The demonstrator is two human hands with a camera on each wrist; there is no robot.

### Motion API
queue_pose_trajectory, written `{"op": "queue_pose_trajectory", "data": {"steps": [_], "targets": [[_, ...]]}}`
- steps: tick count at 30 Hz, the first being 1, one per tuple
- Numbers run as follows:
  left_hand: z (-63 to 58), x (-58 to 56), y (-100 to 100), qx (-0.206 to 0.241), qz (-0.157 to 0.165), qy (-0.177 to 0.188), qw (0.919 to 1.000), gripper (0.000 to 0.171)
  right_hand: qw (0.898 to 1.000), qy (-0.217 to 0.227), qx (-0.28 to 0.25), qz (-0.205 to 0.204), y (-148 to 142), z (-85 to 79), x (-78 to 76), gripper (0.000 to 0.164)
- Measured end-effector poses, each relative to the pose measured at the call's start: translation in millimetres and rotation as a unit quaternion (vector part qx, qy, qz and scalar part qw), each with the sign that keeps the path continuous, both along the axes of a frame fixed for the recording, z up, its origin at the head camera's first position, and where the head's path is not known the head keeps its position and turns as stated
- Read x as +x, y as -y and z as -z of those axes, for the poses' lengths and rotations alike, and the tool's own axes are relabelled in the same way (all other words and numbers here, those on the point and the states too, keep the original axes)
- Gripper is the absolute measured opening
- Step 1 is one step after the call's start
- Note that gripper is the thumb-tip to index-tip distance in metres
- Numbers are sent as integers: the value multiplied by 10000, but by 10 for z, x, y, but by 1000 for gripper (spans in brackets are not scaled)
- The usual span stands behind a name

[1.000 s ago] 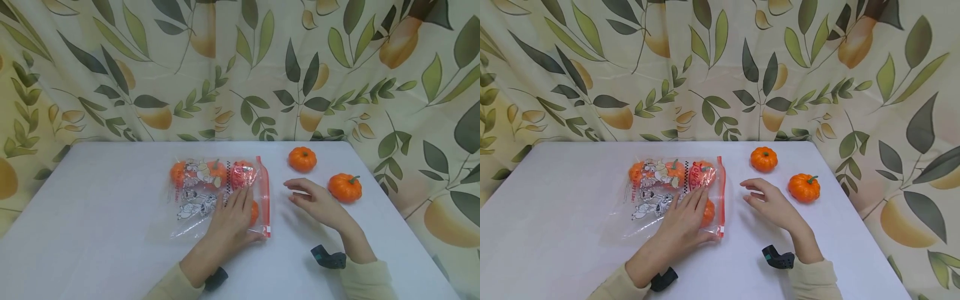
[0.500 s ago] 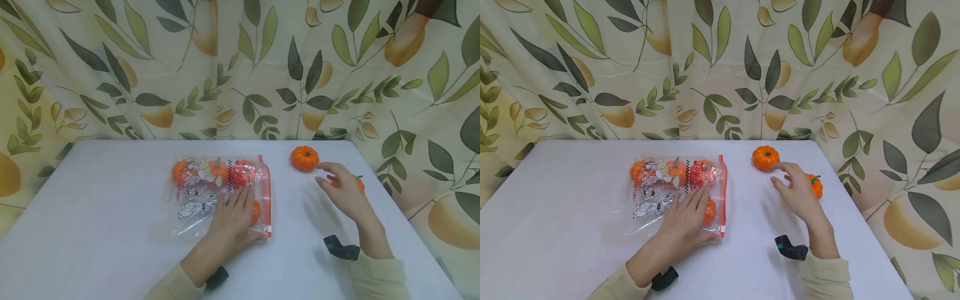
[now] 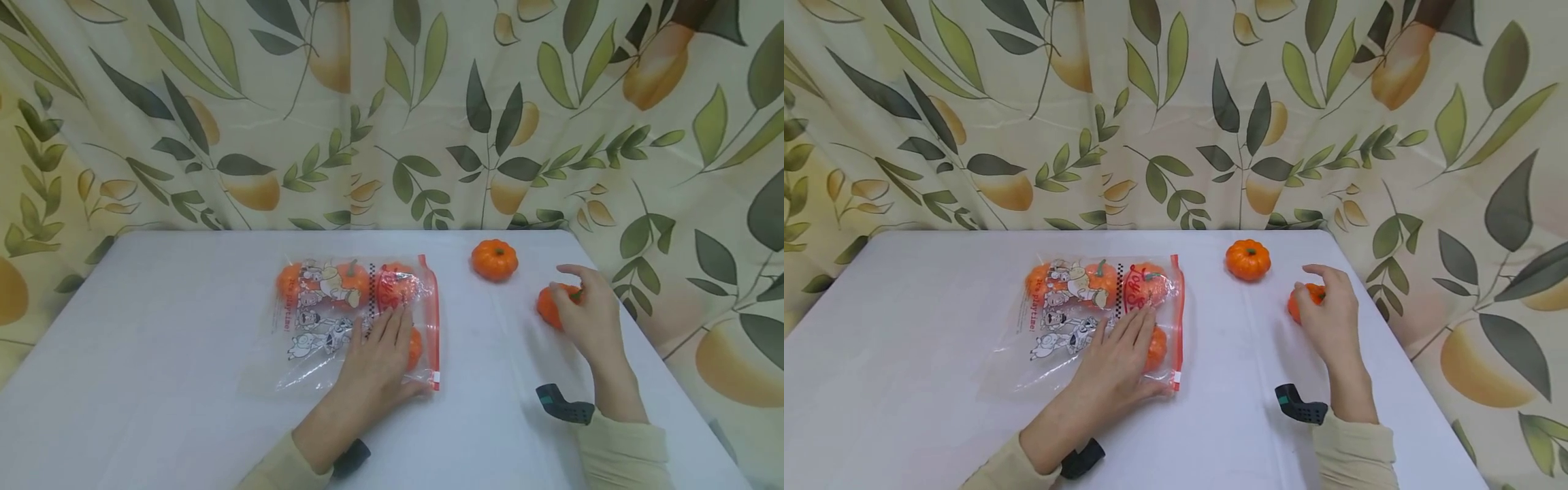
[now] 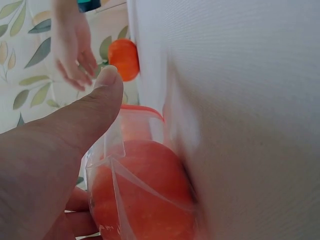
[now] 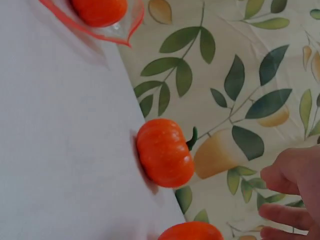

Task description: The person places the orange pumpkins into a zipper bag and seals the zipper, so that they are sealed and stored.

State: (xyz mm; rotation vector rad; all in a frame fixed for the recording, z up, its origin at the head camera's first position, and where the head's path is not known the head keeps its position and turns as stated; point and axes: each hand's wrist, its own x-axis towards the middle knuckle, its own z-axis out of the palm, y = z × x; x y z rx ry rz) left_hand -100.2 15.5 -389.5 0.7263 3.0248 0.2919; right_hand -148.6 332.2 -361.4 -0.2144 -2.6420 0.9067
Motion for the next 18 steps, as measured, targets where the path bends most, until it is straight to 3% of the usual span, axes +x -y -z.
{"op": "queue_pose_trajectory", "data": {"steps": [4, 11, 18], "targets": [[5, 7, 2, 36, -8, 63, 10000, 114, 9995, -224, 115, 198, -40, 73, -16, 42], [2, 2, 4, 6, -4, 37, 10000, 115, 9976, 445, 38, 530, -113, 164, -36, 55], [1, -1, 4, -7, 37, 0, 10000, 113, 9955, 841, -85, 428, -182, 255, -66, 59]]}}
